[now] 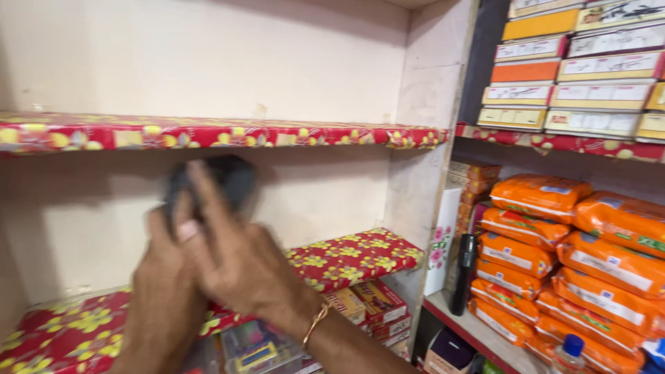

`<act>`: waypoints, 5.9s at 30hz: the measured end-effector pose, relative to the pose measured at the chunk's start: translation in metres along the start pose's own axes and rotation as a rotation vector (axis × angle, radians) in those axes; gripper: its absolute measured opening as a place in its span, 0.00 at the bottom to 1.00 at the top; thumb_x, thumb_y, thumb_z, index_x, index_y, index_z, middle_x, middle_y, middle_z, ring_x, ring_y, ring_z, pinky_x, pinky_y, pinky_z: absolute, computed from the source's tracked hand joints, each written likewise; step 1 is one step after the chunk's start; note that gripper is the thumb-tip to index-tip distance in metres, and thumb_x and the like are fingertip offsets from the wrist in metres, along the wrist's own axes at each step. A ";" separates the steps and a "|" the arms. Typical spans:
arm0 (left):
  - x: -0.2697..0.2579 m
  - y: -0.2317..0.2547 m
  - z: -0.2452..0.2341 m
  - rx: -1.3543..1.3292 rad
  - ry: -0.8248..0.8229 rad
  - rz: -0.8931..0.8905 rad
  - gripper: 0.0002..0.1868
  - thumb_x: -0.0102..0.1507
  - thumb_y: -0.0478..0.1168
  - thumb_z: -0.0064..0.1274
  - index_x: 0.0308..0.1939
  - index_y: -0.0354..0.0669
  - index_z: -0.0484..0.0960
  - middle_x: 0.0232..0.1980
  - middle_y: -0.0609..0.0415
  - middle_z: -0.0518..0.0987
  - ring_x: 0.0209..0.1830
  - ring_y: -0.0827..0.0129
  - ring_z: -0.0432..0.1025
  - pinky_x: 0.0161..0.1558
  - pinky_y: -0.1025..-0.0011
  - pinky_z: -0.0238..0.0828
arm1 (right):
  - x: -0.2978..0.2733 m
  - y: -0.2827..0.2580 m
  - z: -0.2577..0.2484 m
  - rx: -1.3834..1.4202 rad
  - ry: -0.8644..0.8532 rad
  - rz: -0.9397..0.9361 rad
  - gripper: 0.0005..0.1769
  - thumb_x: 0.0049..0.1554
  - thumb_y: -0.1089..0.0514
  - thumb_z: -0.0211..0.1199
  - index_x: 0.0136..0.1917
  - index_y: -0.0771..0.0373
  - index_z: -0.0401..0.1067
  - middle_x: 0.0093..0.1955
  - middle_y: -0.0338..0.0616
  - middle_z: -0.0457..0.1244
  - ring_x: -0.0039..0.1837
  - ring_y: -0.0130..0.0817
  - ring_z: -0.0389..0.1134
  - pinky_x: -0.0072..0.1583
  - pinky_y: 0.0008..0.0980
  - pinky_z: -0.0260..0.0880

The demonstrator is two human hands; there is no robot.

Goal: The person wipes the interior surfaces of a wooden shelving unit with a dark cloth. They clean the back wall and the edges of the shelves, moving from the upper sections down to the lower ones. The shelves are stocked with various packaged goods.

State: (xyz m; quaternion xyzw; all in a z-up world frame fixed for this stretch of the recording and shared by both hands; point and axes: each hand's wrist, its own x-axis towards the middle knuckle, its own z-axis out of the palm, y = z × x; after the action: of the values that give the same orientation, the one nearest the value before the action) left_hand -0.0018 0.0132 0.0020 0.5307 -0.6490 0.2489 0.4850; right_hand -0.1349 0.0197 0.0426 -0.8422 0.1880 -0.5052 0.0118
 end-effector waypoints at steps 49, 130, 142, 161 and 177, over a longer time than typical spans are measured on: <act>0.056 -0.006 -0.025 0.434 -0.105 0.104 0.21 0.60 0.35 0.54 0.58 0.35 0.76 0.51 0.38 0.72 0.48 0.48 0.71 0.50 0.52 0.71 | 0.004 0.060 0.024 -0.245 0.309 -0.151 0.46 0.70 0.36 0.45 0.85 0.72 0.42 0.86 0.69 0.42 0.88 0.62 0.43 0.85 0.59 0.43; 0.044 -0.009 -0.013 0.058 -0.309 0.003 0.22 0.53 0.31 0.62 0.50 0.33 0.75 0.53 0.35 0.74 0.47 0.37 0.75 0.48 0.48 0.75 | 0.005 0.058 0.017 -0.170 0.265 -0.055 0.41 0.50 0.76 0.47 0.77 0.73 0.51 0.78 0.65 0.51 0.81 0.56 0.50 0.78 0.51 0.49; 0.024 -0.019 -0.037 0.498 -0.572 -0.046 0.17 0.55 0.26 0.56 0.47 0.41 0.82 0.54 0.44 0.78 0.50 0.48 0.79 0.55 0.56 0.78 | 0.002 0.057 0.015 -0.291 0.239 -0.091 0.32 0.52 0.72 0.53 0.72 0.69 0.60 0.76 0.55 0.54 0.81 0.50 0.52 0.78 0.49 0.51; -0.008 -0.056 -0.071 0.587 -0.507 -0.153 0.25 0.53 0.29 0.61 0.52 0.29 0.71 0.57 0.35 0.69 0.51 0.46 0.77 0.47 0.62 0.81 | 0.032 0.007 0.054 -0.245 0.112 -0.149 0.29 0.54 0.66 0.57 0.69 0.71 0.62 0.68 0.61 0.57 0.69 0.56 0.59 0.70 0.52 0.60; 0.025 -0.068 -0.071 0.909 0.013 0.238 0.33 0.50 0.32 0.54 0.57 0.17 0.67 0.62 0.26 0.67 0.64 0.34 0.62 0.60 0.53 0.68 | 0.029 -0.001 0.088 -0.152 0.183 -0.186 0.27 0.65 0.64 0.49 0.74 0.77 0.55 0.76 0.68 0.51 0.80 0.61 0.51 0.80 0.50 0.51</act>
State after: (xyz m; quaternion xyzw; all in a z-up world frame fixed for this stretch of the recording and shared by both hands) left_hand 0.0883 0.0406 0.0402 0.6095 -0.5274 0.5653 0.1756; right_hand -0.0471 -0.0041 0.0237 -0.8050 0.1470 -0.5629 -0.1161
